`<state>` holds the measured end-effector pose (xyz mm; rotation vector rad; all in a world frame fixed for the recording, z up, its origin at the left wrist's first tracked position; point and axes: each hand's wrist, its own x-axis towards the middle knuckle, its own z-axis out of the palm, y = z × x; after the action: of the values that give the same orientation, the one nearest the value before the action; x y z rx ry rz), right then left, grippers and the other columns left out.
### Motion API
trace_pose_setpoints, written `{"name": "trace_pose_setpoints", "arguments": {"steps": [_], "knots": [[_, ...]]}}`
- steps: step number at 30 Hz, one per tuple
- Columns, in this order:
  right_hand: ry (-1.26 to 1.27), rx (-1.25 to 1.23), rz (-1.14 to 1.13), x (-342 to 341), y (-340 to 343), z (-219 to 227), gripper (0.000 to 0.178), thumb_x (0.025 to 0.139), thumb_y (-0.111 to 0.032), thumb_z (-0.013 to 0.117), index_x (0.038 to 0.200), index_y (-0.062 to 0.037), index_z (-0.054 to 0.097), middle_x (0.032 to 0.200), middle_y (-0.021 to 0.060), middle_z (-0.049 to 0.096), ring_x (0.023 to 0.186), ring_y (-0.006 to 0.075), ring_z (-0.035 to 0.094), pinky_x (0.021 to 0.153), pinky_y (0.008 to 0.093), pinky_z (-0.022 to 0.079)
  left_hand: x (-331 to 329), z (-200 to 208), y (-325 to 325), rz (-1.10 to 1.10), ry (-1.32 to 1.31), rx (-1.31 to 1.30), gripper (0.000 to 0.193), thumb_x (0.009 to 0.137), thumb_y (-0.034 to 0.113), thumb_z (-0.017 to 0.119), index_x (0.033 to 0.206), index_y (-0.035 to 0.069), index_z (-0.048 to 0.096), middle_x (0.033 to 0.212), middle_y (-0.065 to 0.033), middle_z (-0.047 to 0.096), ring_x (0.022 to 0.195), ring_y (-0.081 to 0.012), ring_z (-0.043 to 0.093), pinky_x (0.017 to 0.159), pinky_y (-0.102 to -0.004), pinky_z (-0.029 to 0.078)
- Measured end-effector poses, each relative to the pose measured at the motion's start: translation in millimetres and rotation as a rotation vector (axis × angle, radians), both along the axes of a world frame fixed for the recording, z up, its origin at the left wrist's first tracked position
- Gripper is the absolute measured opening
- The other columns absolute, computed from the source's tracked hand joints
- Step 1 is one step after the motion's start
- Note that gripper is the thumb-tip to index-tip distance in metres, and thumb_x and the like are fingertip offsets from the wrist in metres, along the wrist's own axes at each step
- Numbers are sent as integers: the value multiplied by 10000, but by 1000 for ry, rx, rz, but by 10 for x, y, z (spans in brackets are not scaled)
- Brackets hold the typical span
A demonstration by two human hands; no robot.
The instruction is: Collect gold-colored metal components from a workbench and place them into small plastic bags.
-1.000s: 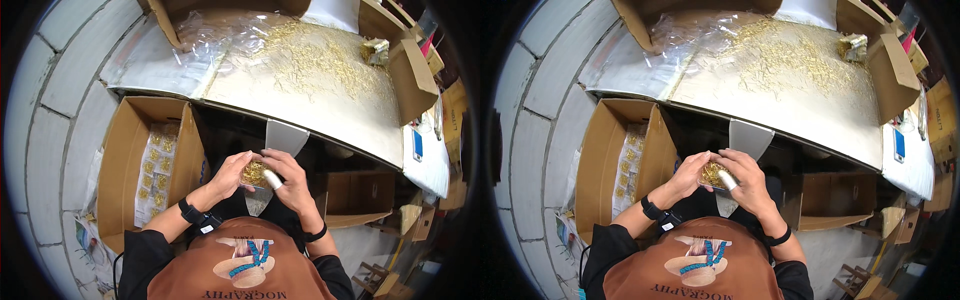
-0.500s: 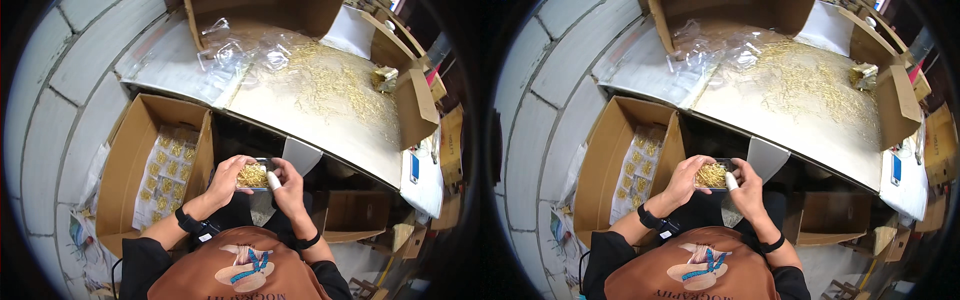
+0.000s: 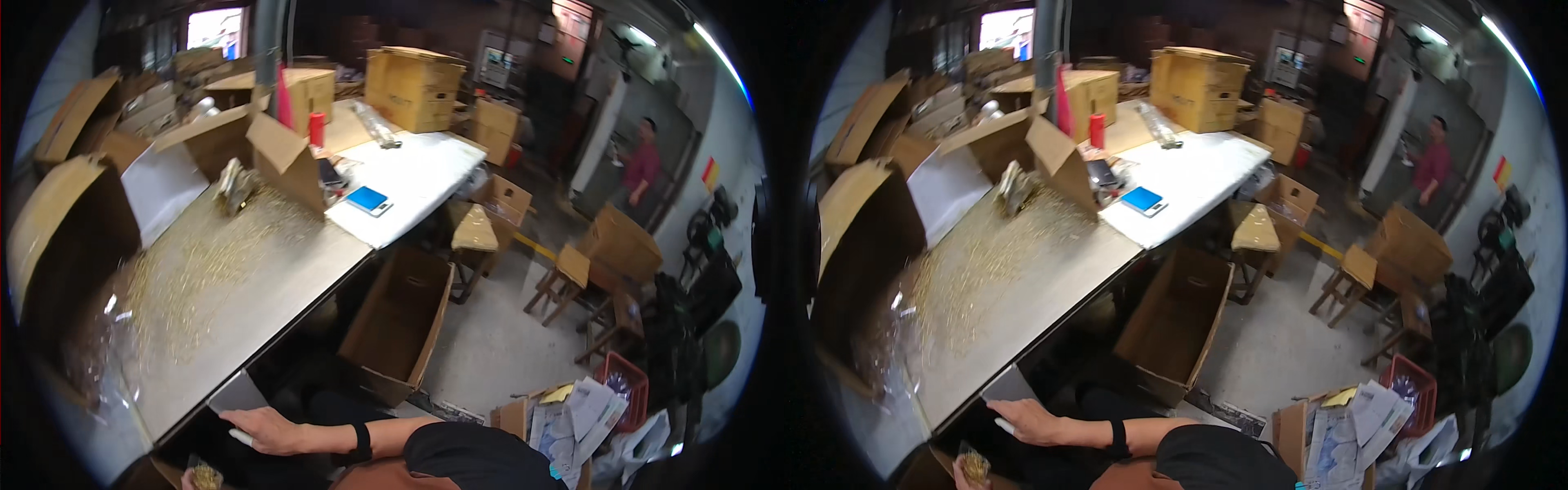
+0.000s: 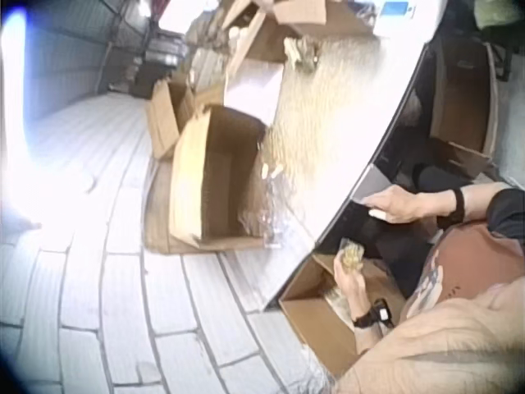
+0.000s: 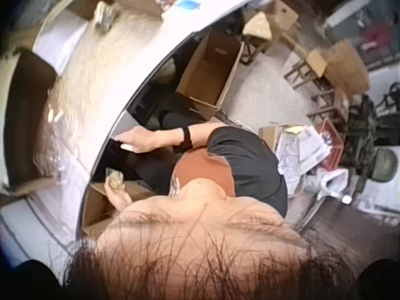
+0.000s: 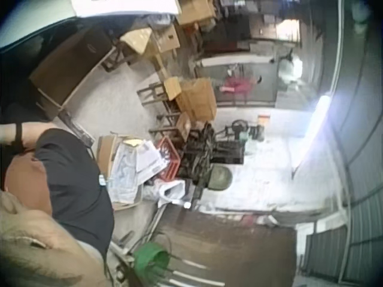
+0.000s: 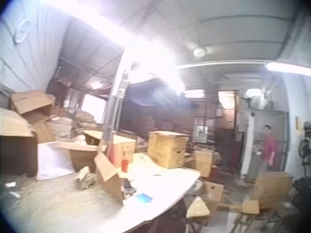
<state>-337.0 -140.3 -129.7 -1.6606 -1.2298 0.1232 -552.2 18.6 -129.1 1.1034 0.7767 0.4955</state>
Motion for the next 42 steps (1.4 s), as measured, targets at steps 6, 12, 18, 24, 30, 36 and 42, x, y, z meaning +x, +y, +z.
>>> {"name": "trace_pose_setpoints", "arguments": {"steps": [6, 12, 18, 24, 30, 36, 42], "knots": [[-265, 70, -320, 532, -253, -59, 341, 814, -109, 586, 1122, 15, 503, 1069, 175, 544, 1024, 347, 541, 844, 402, 472, -86, -353, 262, 21, -132, -80, 394, 970, 332, 390, 1096, 1, 563, 1021, -142, 628, 921, -291, 612, 680, -333, 519], [-372, -361, -321, 1184, -255, -425, 511, 925, -241, 490, 1350, 7, 349, 1427, 173, 329, 1373, 288, 237, 1120, 415, 199, -53, -346, 217, 135, -64, -76, 369, 977, 301, 368, 1063, 11, 579, 990, -141, 636, 860, -265, 627, 663, -321, 516], [-413, -439, -350, 1083, -274, -423, 647, 821, -34, 452, 1424, -4, 219, 1511, 142, 181, 1417, 259, 129, 1137, 414, 133, -126, -463, 316, 117, -45, -95, 383, 975, 301, 353, 1058, 5, 581, 987, -152, 639, 889, -275, 616, 703, -349, 519], [-481, -340, -439, 1050, -212, -595, 733, 749, 19, 438, 1438, -6, 189, 1518, 133, 167, 1422, 257, 112, 1138, 416, 125, -14, -316, 187, 125, -69, -95, 405, 978, 317, 328, 1068, 10, 576, 998, -154, 636, 885, -286, 612, 699, -359, 507], [-568, -355, -426, 1092, -210, -660, 732, 756, 1, 438, 1439, 5, 176, 1527, 126, 135, 1425, 249, 95, 1140, 410, 117, -132, -505, 347, 184, 1, -85, 407, 979, 328, 328, 1057, 17, 579, 1002, -146, 638, 874, -275, 615, 689, -352, 506], [-578, -331, -445, 1073, -228, -653, 776, 734, -4, 486, 1442, -2, 167, 1516, 136, 162, 1423, 254, 107, 1142, 413, 112, -136, -658, 597, -362, -534, 273, 382, 965, 318, 359, 1060, 25, 584, 989, -131, 646, 856, -261, 620, 701, -340, 505], [-579, -272, -469, 1006, -217, -663, 788, 723, 9, 496, 1442, -5, 173, 1513, 140, 164, 1423, 255, 105, 1138, 414, 125, -655, -295, 493, 109, -85, 58, 332, 933, 218, 431, 1145, -14, 539, 1117, -181, 591, 941, -288, 605, 810, -373, 505]]}}
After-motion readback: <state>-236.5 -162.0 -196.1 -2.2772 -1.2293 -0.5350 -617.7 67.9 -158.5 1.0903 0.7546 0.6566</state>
